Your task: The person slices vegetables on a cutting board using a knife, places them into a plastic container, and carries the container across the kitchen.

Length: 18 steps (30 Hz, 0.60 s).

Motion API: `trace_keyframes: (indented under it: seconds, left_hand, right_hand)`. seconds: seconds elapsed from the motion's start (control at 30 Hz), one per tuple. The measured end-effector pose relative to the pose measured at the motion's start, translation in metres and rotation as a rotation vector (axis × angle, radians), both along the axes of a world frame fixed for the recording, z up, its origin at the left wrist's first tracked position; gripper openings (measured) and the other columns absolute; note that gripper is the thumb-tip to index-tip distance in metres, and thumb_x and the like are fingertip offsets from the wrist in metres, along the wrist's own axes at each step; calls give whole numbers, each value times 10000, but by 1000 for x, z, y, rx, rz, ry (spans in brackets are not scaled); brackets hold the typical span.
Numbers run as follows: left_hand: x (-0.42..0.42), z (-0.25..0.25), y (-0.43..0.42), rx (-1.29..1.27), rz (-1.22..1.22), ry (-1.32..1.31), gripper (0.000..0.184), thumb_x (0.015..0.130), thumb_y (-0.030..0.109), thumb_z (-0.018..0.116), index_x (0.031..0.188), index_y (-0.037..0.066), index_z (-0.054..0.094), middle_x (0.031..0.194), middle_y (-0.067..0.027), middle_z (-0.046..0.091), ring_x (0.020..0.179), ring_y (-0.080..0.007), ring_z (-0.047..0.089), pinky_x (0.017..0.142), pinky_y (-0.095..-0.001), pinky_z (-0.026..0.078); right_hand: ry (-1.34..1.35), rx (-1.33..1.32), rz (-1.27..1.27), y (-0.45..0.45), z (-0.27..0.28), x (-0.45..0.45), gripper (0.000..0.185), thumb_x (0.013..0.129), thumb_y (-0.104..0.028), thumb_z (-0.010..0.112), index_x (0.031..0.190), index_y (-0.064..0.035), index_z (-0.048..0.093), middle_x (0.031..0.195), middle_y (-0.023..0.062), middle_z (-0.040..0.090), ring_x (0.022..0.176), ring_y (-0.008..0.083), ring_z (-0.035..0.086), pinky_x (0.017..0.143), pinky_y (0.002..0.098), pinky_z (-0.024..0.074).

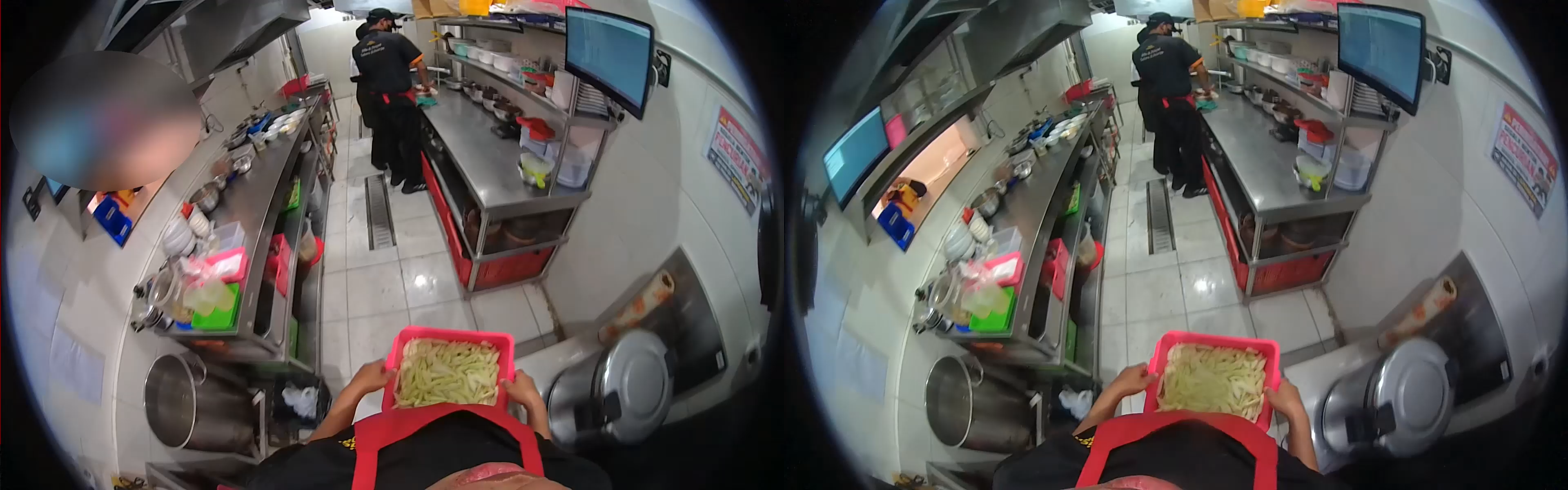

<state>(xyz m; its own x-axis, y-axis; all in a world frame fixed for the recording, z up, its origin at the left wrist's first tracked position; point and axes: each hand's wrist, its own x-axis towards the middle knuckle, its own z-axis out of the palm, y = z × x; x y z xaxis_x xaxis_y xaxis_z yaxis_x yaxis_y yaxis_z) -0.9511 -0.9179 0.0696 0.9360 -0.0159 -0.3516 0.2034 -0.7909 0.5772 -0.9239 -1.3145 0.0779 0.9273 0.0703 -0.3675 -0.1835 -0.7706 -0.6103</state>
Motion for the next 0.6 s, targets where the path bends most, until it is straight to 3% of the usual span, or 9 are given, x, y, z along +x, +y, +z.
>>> trace_keyframes:
  seconds: [0.1, 0.13, 0.17, 0.23, 0.27, 0.37, 0.47, 0.6]
  left_hand:
    - [79, -24, 10, 13, 143, 37, 501, 823, 461, 574, 1042, 12, 607, 972, -229, 651, 942, -368, 630, 795, -441, 484]
    - [102, -15, 16, -27, 156, 14, 471, 836, 439, 561, 1013, 4, 603, 935, -234, 652, 912, -366, 635, 785, -432, 485]
    - [147, 1, 43, -7, 153, -11, 452, 844, 422, 565, 1000, 0, 601, 922, -229, 655, 897, -355, 639, 774, -423, 488]
    - [189, 6, 53, -64, 158, -73, 414, 858, 389, 573, 975, -8, 597, 897, -221, 659, 866, -335, 648, 751, -405, 495]
    - [205, 34, 50, -164, 234, -61, 360, 874, 332, 587, 960, -17, 591, 868, -198, 666, 813, -295, 658, 714, -373, 502]
    - [258, 12, 76, -224, 371, -99, 360, 866, 333, 609, 971, -11, 595, 854, -170, 670, 777, -267, 660, 690, -349, 507]
    - [327, -10, 98, -249, 484, 29, 411, 844, 379, 623, 982, -7, 604, 872, -181, 674, 809, -282, 666, 711, -365, 510]
    - [464, 2, 136, 6, 256, -39, 484, 827, 459, 605, 987, 2, 611, 879, -208, 668, 828, -320, 662, 737, -403, 502]
  right_hand:
    - [-151, -7, 242, 17, 6, 105, 384, 810, -283, 553, 1148, -104, 584, 1006, 265, 628, 1000, 419, 588, 851, 449, 483]
    - [-122, -79, 258, 24, 14, 141, 377, 817, -277, 519, 1158, -125, 572, 999, 252, 630, 984, 419, 592, 826, 454, 493]
    - [-119, 48, 388, 39, 41, 215, 378, 819, -297, 531, 1146, -113, 572, 1000, 250, 630, 973, 417, 595, 804, 467, 497]
    - [-185, 87, 404, 65, 79, 278, 397, 820, -315, 565, 1154, -100, 549, 1014, 261, 617, 971, 429, 585, 801, 483, 492]
    - [-258, 81, 421, 76, 80, 307, 406, 818, -317, 578, 1159, -99, 539, 1031, 261, 611, 976, 436, 579, 811, 488, 486]
    - [-203, 46, 391, 104, 87, 382, 382, 806, -252, 593, 1120, -36, 573, 1046, 259, 614, 1016, 433, 564, 849, 491, 460]
    - [-169, 109, 379, 129, 62, 451, 387, 804, -245, 595, 1130, -39, 570, 1069, 260, 610, 1036, 439, 557, 872, 485, 452]
    - [-144, 171, 225, 157, 42, 543, 509, 800, -268, 617, 1248, -58, 498, 1162, 261, 580, 1084, 378, 570, 921, 453, 443]
